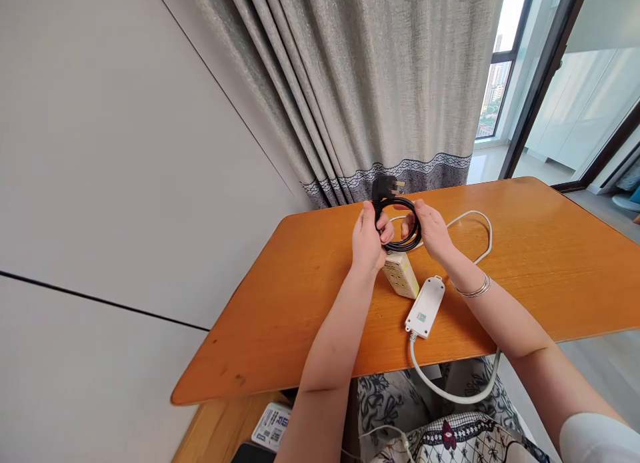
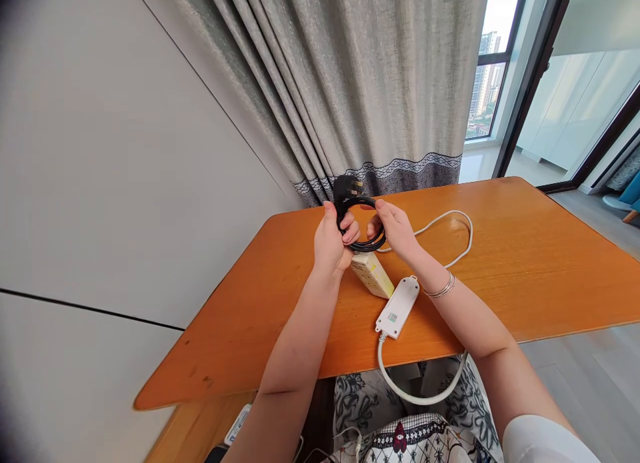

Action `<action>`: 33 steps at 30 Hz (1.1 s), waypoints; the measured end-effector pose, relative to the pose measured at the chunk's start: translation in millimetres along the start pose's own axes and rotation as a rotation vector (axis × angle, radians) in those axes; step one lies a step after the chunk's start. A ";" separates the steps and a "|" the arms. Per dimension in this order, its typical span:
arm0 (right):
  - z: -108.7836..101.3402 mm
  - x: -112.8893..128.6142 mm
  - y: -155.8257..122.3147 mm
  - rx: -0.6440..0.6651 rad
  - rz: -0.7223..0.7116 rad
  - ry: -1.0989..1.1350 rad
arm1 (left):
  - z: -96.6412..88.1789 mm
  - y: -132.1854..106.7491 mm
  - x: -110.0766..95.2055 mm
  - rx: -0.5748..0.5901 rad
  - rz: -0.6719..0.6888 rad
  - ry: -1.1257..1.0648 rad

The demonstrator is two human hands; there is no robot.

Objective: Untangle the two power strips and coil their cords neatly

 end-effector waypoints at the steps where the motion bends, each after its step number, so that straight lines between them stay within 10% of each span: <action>1: 0.2 -1.8 -0.4 -0.019 0.011 -0.006 | -0.1 0.5 0.8 -0.003 -0.003 0.004; 12: -8.1 1.4 0.8 -0.118 -0.033 -0.078 | -5.3 1.3 3.1 0.027 0.082 0.157; 24: -6.9 -12.7 5.4 -0.109 -0.001 -0.003 | 1.0 -0.6 2.5 0.117 -0.112 0.057; 33: 3.2 -20.0 0.8 0.103 0.020 -0.037 | -6.4 2.5 -13.5 -0.090 0.007 -0.102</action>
Point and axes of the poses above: each hand's wrist, its own y-axis towards the middle knuckle, its own z-axis out of the palm, x = y × z, the point moved 6 cm from there along y, towards the middle knuckle, and after that the axes turned 6 degrees about -x, right-handed, at the moved point
